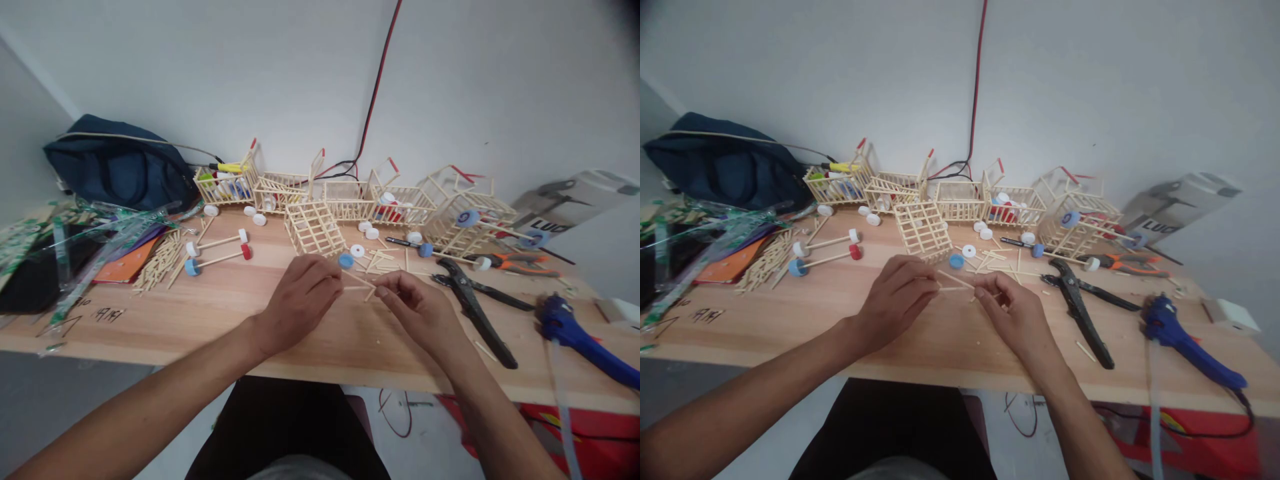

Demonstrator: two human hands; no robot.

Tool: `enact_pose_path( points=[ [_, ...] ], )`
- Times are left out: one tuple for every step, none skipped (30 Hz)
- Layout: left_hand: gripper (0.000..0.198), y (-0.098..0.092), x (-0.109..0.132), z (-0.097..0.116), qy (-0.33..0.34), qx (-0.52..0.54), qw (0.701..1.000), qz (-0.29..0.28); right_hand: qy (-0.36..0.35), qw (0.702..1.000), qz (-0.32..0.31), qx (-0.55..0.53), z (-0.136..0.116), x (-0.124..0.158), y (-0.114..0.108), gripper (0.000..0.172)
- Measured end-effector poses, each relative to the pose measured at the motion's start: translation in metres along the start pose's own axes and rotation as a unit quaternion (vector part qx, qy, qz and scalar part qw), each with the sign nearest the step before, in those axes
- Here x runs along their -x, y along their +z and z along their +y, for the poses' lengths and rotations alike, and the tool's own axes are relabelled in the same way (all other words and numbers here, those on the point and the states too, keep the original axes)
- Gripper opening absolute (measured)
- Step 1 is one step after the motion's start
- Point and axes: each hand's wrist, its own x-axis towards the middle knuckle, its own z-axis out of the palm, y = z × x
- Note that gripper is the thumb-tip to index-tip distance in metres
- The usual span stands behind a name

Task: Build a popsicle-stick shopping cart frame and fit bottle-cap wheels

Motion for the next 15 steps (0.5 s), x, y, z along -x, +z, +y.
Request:
enact_pose_path(
  points=[
    [0.008, 0.003, 0.002, 0.001, 0.002, 0.001, 1.000, -0.022, 0.006, 1.000, -0.002, 0.015, 0.004, 0.003, -0.001, 0.020],
    [0.010, 0.007, 0.003, 0.001, 0.000, 0.002, 0.999, -0.046, 0.013, 0.999, -0.005, 0.029, 0.008, 0.005, -0.001, 0.020],
    [0.012, 0.011, 0.004, 0.002, -0.004, 0.005, 0.998, -0.069, 0.020, 0.999, -0.007, 0.042, 0.011, 0.007, -0.001, 0.020],
    [0.013, 0.014, 0.006, 0.002, -0.010, 0.010, 0.996, -0.089, 0.024, 0.998, -0.009, 0.052, 0.013, 0.008, -0.001, 0.020],
    [0.014, 0.017, 0.006, 0.002, -0.017, 0.017, 0.994, -0.109, 0.025, 0.998, -0.010, 0.061, 0.014, 0.009, -0.001, 0.018],
    [0.014, 0.018, 0.007, 0.002, -0.024, 0.027, 0.991, -0.125, 0.023, 0.997, -0.011, 0.068, 0.015, 0.011, 0.000, 0.017],
    [0.014, 0.020, 0.007, 0.002, -0.033, 0.037, 0.989, -0.137, 0.019, 0.997, -0.010, 0.072, 0.016, 0.012, 0.000, 0.016],
    [0.013, 0.020, 0.007, 0.002, -0.043, 0.047, 0.987, -0.147, 0.013, 0.997, -0.009, 0.076, 0.016, 0.012, 0.000, 0.015],
    [0.012, 0.020, 0.006, 0.002, -0.056, 0.056, 0.985, -0.154, 0.008, 0.997, -0.006, 0.078, 0.016, 0.013, 0.000, 0.015],
    [0.011, 0.019, 0.005, 0.002, -0.069, 0.063, 0.983, -0.158, 0.006, 0.997, -0.001, 0.081, 0.017, 0.014, 0.000, 0.014],
    [0.010, 0.019, 0.004, 0.002, -0.081, 0.069, 0.981, -0.161, 0.007, 0.996, 0.008, 0.084, 0.017, 0.014, 0.000, 0.014],
    [0.010, 0.018, 0.004, 0.002, -0.092, 0.074, 0.979, -0.164, 0.009, 0.996, 0.019, 0.088, 0.018, 0.014, -0.001, 0.013],
    [0.010, 0.018, 0.003, 0.001, -0.100, 0.078, 0.977, -0.170, 0.012, 0.996, 0.026, 0.090, 0.019, 0.014, -0.001, 0.013],
    [0.010, 0.018, 0.002, 0.001, -0.108, 0.081, 0.975, -0.176, 0.011, 0.995, 0.028, 0.092, 0.019, 0.015, -0.001, 0.013],
    [0.010, 0.018, 0.001, 0.002, -0.115, 0.082, 0.973, -0.183, 0.006, 0.995, 0.024, 0.094, 0.020, 0.015, -0.002, 0.013]
  ],
)
